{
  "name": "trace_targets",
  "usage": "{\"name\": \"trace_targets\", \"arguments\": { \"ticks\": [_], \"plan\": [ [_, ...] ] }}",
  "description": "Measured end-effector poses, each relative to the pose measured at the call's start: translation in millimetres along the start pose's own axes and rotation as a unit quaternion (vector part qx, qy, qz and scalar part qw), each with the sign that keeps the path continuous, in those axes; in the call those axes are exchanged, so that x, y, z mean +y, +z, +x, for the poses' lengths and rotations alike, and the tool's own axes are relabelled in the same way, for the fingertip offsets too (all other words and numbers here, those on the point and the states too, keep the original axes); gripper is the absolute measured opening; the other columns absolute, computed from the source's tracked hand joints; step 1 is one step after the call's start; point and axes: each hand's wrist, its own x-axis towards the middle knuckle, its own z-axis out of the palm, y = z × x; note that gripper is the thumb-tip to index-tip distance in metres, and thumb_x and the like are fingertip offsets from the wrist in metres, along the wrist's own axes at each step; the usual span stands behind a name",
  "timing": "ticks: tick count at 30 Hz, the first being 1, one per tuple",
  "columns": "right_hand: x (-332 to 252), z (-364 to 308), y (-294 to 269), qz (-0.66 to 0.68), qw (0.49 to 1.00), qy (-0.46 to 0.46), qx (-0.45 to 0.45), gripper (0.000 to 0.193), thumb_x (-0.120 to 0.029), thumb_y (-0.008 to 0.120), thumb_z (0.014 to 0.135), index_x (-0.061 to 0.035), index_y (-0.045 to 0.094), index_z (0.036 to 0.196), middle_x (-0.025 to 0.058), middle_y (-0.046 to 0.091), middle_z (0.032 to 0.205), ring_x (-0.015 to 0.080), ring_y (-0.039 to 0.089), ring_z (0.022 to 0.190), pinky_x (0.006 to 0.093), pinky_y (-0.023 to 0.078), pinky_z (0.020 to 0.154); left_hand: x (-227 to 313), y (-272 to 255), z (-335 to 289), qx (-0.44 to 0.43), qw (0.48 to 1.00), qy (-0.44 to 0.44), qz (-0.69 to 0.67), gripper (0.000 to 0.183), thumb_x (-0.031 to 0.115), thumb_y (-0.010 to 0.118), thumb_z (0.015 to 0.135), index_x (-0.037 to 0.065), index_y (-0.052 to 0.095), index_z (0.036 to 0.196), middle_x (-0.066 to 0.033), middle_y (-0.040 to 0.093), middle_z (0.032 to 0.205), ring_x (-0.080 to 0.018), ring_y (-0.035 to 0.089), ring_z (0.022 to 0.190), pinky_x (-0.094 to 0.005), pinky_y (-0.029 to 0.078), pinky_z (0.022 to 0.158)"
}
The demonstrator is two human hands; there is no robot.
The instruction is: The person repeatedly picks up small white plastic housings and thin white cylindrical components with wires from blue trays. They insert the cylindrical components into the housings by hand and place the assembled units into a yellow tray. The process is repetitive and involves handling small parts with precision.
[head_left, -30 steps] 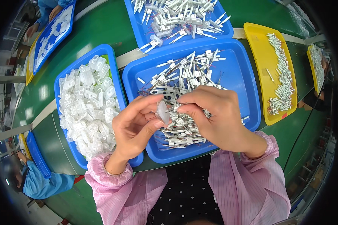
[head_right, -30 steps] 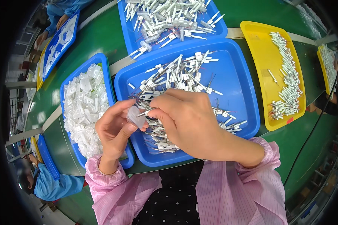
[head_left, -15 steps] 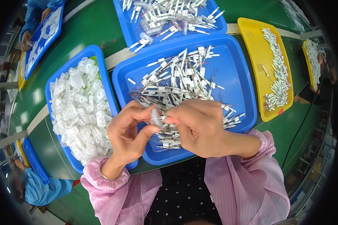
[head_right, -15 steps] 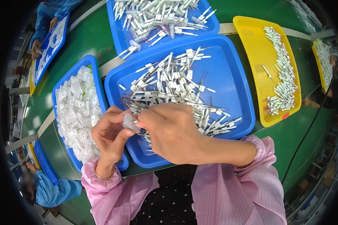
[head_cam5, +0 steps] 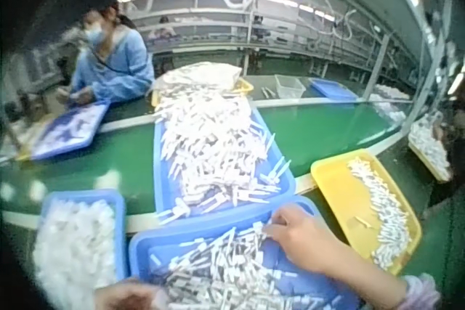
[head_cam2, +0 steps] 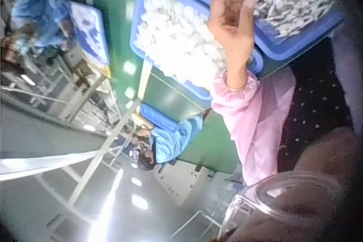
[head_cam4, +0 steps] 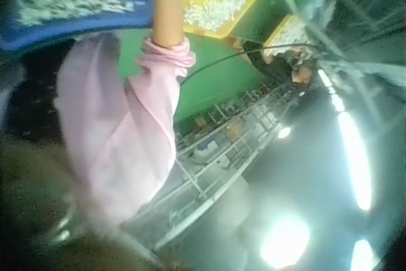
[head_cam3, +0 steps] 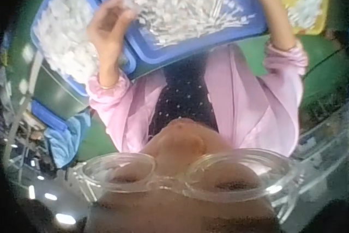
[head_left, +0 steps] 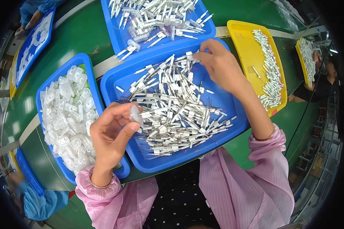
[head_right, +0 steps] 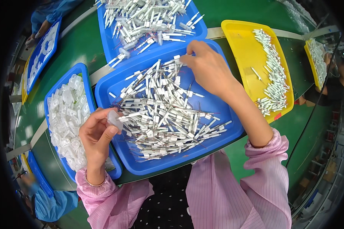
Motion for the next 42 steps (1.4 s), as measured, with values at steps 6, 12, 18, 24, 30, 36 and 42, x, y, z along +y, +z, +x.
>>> {"name": "trace_targets", "arguments": {
  "ticks": [6, 12, 18, 24, 30, 36, 42],
  "plan": [
    [-11.1, 5.7, -10.6, 0.052, 0.996, -0.056, -0.049, 0.020, 0.006, 0.056, 0.062, -0.0003, 0.062, 0.080, 0.0117, 0.053, 0.086, 0.0291, 0.053, 0.083, 0.0371, 0.046, 0.070, -2.6, -3.1, 0.8, 0.009, 1.000, -0.010, -0.005, 0.030, -0.004, 0.060, 0.078, -0.005, 0.054, 0.107, -0.0103, 0.057, 0.094, -0.0159, 0.056, 0.087, -0.0275, 0.045, 0.076],
    [-33.2, 25.6, 20.3, 0.024, 0.994, 0.014, -0.103, 0.010, 0.002, 0.055, 0.068, 0.0019, 0.058, 0.077, 0.0162, 0.057, 0.078, 0.0349, 0.057, 0.071, 0.0414, 0.046, 0.064, -4.0, 0.4, 1.5, 0.003, 1.000, -0.020, -0.005, 0.030, -0.003, 0.060, 0.078, -0.005, 0.053, 0.108, -0.0104, 0.058, 0.094, -0.0159, 0.056, 0.088, -0.0270, 0.046, 0.074],
    [-35.2, 28.0, 10.5, 0.010, 0.994, 0.054, -0.092, 0.008, 0.003, 0.056, 0.065, 0.0022, 0.058, 0.072, 0.0198, 0.058, 0.078, 0.0358, 0.057, 0.069, 0.0432, 0.046, 0.062, -0.7, -0.9, 2.6, 0.007, 0.998, -0.025, -0.051, 0.030, -0.001, 0.059, 0.080, -0.006, 0.052, 0.109, -0.0118, 0.059, 0.094, -0.0156, 0.057, 0.082, -0.0264, 0.048, 0.068],
    [-60.0, 7.7, -44.9, 0.219, 0.971, 0.083, 0.056, 0.013, 0.003, 0.063, 0.069, -0.0014, 0.064, 0.081, 0.0100, 0.059, 0.076, 0.0212, 0.057, 0.065, 0.0304, 0.045, 0.056, -4.3, -4.2, 3.5, -0.021, 0.956, -0.072, -0.282, 0.032, 0.005, 0.056, 0.083, -0.006, 0.048, 0.112, -0.0145, 0.060, 0.094, -0.0180, 0.060, 0.079, -0.0262, 0.049, 0.065],
    [-110.7, -9.0, -45.2, 0.621, 0.779, 0.081, 0.025, 0.018, 0.011, 0.062, 0.071, 0.0069, 0.061, 0.088, 0.0108, 0.060, 0.080, 0.0125, 0.059, 0.075, 0.0226, 0.050, 0.065, -10.4, -4.3, 3.1, -0.075, 0.934, -0.071, -0.342, 0.037, 0.004, 0.057, 0.082, -0.006, 0.044, 0.116, -0.0154, 0.059, 0.096, -0.0199, 0.061, 0.082, -0.0281, 0.051, 0.070],
    [-117.7, -8.3, -35.2, 0.606, 0.790, 0.084, 0.038, 0.017, 0.013, 0.061, 0.072, 0.0066, 0.061, 0.087, 0.0121, 0.061, 0.081, 0.0126, 0.059, 0.072, 0.0212, 0.050, 0.059, -5.6, -3.7, 0.9, -0.085, 0.933, -0.072, -0.344, 0.037, 0.003, 0.057, 0.082, -0.006, 0.045, 0.116, -0.0155, 0.058, 0.098, -0.0196, 0.061, 0.082, -0.0291, 0.051, 0.068],
    [-117.7, -9.7, -35.1, 0.562, 0.819, 0.100, 0.050, 0.013, 0.011, 0.061, 0.072, 0.0052, 0.062, 0.084, 0.0111, 0.061, 0.077, 0.0110, 0.059, 0.066, 0.0194, 0.046, 0.054, -6.5, -5.6, 0.4, -0.090, 0.931, -0.062, -0.347, 0.035, 0.002, 0.056, 0.082, -0.005, 0.046, 0.115, -0.0162, 0.057, 0.101, -0.0191, 0.060, 0.082, -0.0294, 0.050, 0.068]
  ]
}}
